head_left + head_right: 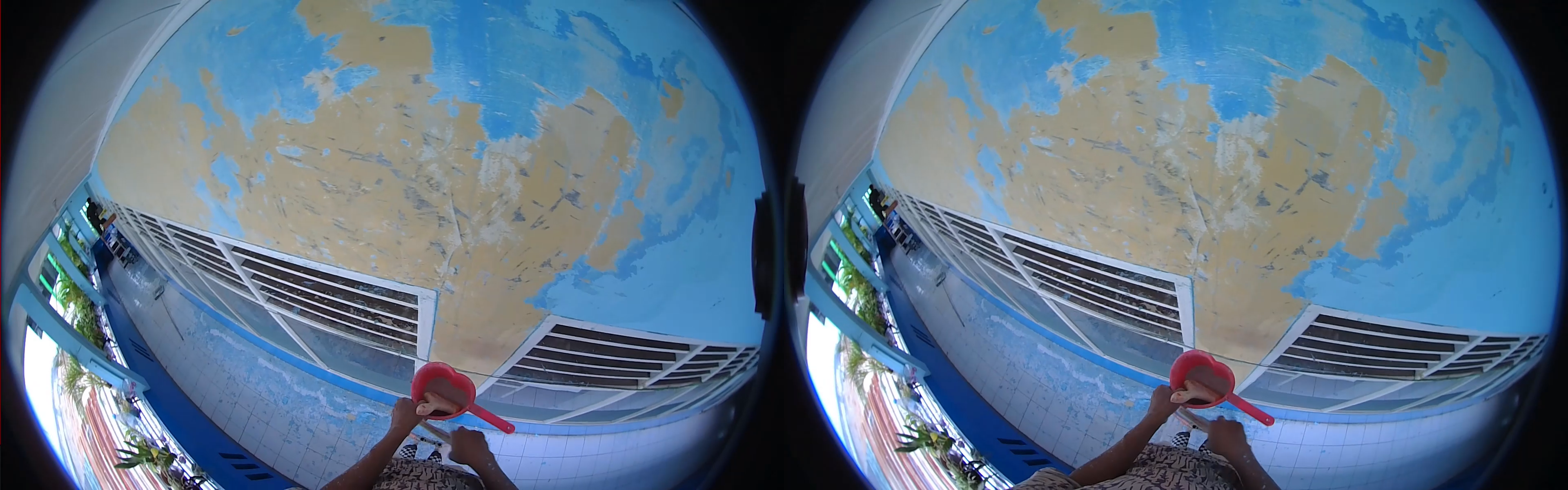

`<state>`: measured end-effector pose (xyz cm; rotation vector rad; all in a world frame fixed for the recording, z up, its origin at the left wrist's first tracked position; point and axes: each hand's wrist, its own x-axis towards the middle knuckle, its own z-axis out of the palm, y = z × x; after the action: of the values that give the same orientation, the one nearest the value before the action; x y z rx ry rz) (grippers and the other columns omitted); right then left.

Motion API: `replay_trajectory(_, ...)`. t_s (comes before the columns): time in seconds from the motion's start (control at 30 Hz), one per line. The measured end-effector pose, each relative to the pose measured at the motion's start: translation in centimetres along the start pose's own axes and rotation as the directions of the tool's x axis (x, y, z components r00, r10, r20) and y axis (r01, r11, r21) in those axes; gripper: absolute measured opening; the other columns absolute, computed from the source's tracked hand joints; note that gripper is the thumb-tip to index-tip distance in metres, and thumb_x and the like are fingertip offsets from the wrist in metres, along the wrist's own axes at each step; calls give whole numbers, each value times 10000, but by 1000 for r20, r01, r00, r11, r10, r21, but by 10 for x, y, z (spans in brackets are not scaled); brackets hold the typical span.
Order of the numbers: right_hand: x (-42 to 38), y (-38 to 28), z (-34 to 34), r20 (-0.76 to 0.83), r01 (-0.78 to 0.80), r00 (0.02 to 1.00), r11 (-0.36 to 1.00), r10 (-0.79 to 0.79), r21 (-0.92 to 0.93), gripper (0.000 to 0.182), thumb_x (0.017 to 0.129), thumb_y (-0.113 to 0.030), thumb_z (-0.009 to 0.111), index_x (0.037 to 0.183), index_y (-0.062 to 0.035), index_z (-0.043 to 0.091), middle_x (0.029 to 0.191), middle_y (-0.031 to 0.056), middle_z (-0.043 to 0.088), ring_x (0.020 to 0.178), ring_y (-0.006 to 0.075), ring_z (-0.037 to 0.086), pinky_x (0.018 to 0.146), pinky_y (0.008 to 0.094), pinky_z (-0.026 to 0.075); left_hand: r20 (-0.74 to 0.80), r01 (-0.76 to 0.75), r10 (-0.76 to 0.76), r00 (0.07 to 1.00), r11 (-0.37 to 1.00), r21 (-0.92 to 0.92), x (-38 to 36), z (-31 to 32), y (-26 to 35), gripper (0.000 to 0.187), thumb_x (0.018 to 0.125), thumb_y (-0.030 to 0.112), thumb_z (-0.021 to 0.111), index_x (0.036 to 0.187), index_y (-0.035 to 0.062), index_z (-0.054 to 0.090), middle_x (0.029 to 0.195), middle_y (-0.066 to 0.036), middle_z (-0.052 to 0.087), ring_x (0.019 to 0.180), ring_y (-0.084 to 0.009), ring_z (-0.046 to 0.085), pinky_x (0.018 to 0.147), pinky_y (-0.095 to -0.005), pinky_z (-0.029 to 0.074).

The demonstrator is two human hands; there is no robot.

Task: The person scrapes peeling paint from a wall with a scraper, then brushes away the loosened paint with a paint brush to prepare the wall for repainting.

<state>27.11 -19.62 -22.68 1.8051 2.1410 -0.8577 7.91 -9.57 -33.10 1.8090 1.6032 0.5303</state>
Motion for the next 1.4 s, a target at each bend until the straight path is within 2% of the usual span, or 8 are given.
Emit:
replay_trajectory(0.2, -23, 122, 44, 228, -282, 940, 955, 255, 93, 445, 909, -294, 589, 1318, -119, 576, 1030, 232, 713, 968, 448, 689, 851, 543, 543, 125, -53, 46, 991, 997, 48, 10, -41, 1, 218, 799, 329, 693, 723, 132, 747, 737, -186, 701, 732, -398, 705, 695, -485, 568)
replay_trajectory(0.33, -59, 129, -3, -278, 27, 887, 561, 367, 827, 570, 1029, -246, 458, 1527, 15, 360, 1240, 218, 653, 1054, 266, 681, 921, 386, 534, -77, -447, 471, 879, 868, 215, 22, -86, 7, 182, 767, 323, 715, 755, 142, 705, 705, -139, 686, 657, -385, 669, 625, -501, 531)
replay_trajectory(0.57, -35, 60, -84, -164, 94, 974, 379, 155, 921, 390, 949, -360, 681, 1010, 17, 758, 855, 62, 716, 776, 139, 638, 697, 304, 512, 66, -633, 630, 774, 770, 77, 36, -158, 55, 222, 792, 365, 688, 775, 145, 665, 694, -157, 628, 651, -382, 634, 565, -480, 456)
replay_trajectory(0.93, -4, -55, -108, -86, 68, 985, 122, 147, 990, 442, 875, -380, 778, 848, 57, 716, 717, 91, 673, 553, 168, 622, 516, 302, 498, -148, -312, 348, 926, 924, 221, 32, -186, 50, 295, 806, 416, 683, 666, 156, 705, 624, -183, 602, 620, -405, 626, 568, -488, 476)
replay_trajectory(1.1, 18, -46, -74, -505, 511, 850, 459, -146, 727, 221, 855, -175, 694, 996, -11, 651, 739, 88, 681, 590, 162, 642, 540, 329, 512, -149, 1, 16, 989, 994, 110, 1, -218, 99, 420, 866, 447, 651, 706, 68, 738, 650, -192, 644, 639, -388, 663, 599, -452, 510)
replay_trajectory(1.23, 23, -51, -79, -125, 95, 991, 382, 54, 919, 217, 839, -77, 667, 1051, -50, 630, 732, 90, 681, 618, 198, 661, 582, 335, 528, -98, 2, -37, 994, 942, -337, -10, -213, 87, 450, 905, 415, 651, 956, -27, 713, 986, -230, 701, 913, -344, 698, 816, -416, 526)
replay_trajectory(1.3, 17, -62, -95, -60, 67, 990, -53, 124, 996, 234, 828, -61, 677, 1059, -71, 641, 733, 96, 674, 640, 198, 677, 616, 329, 544, -87, -64, 17, 996, 820, -569, -22, -198, 76, 459, 923, 398, 642, 1070, -35, 688, 1162, -248, 688, 1064, -336, 686, 902, -406, 518)
replay_trajectory(1.4, 12, -72, -110, -221, 217, 959, 46, 176, 975, 174, 854, -152, 671, 935, 2, 664, 768, 94, 688, 669, 205, 696, 619, 335, 557, -329, -351, 172, 928, 699, -623, -54, -182, 91, 506, 907, 311, 700, 1290, 5, 576, 1463, -285, 477, 1357, -409, 489, 1065, -438, 437)
